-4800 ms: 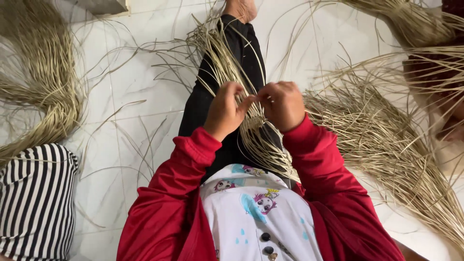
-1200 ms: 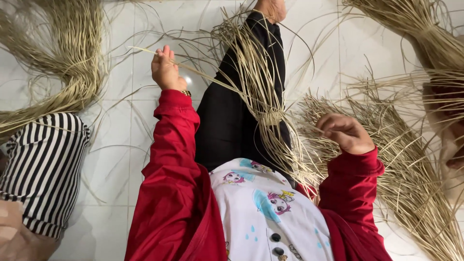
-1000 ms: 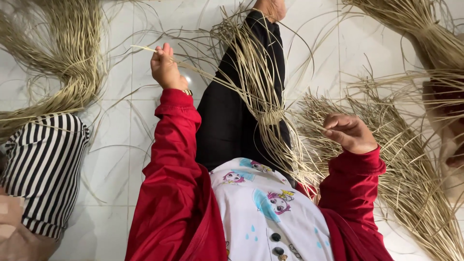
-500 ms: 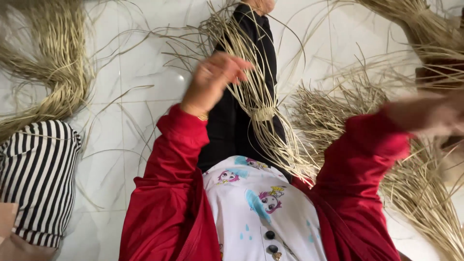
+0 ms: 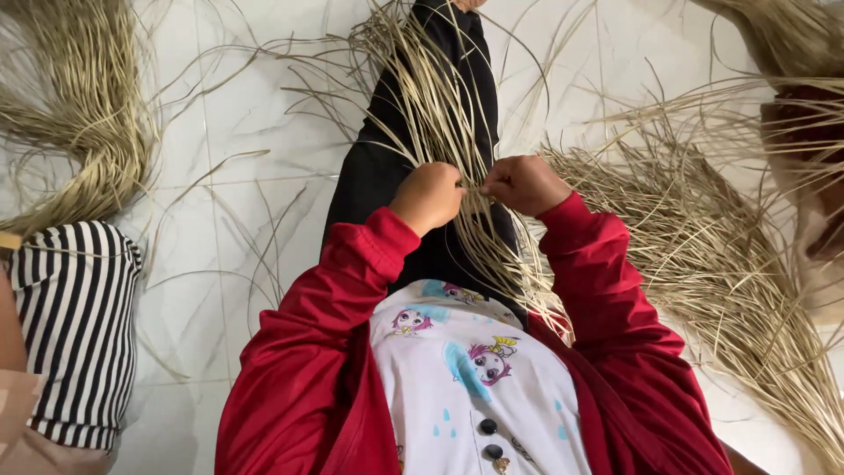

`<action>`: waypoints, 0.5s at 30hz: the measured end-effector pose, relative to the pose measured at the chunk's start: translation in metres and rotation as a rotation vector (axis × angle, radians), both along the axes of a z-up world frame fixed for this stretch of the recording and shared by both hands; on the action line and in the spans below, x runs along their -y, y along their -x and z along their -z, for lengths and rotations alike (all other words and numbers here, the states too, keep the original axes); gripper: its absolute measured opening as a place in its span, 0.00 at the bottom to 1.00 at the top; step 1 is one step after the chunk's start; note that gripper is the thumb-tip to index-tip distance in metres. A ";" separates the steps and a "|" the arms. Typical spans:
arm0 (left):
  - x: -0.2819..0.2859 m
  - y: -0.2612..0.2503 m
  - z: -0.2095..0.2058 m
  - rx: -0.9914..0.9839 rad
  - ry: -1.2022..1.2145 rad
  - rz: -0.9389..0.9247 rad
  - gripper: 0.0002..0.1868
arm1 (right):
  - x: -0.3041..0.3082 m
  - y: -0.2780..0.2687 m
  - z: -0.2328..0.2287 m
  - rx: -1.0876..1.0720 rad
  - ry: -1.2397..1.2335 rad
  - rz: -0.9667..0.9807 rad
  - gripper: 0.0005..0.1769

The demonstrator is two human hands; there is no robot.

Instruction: A person is weaving long, thin strips of dried plant material together by hand while sitting on the floor.

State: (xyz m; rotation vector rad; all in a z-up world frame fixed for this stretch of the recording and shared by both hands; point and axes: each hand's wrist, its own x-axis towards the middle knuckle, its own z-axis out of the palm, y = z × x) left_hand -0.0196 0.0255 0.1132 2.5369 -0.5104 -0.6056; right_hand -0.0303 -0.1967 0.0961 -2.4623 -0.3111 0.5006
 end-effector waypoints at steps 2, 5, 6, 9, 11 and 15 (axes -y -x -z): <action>0.002 -0.003 0.007 -0.056 0.067 -0.096 0.11 | -0.004 -0.002 0.007 0.027 -0.029 0.040 0.08; -0.001 -0.008 0.036 0.005 0.101 -0.112 0.07 | -0.009 -0.003 0.006 0.033 -0.018 0.039 0.10; -0.002 -0.008 0.038 0.004 0.100 -0.112 0.07 | -0.011 -0.003 0.006 0.031 -0.019 0.039 0.10; -0.004 -0.004 0.037 -0.033 0.152 -0.157 0.08 | -0.016 -0.003 0.002 -0.009 -0.012 0.097 0.11; -0.007 0.004 0.025 0.005 0.269 -0.174 0.08 | -0.018 -0.002 -0.005 0.000 -0.013 0.070 0.10; -0.011 0.000 0.056 0.258 0.382 -0.045 0.03 | -0.019 0.003 -0.017 0.007 -0.028 0.077 0.10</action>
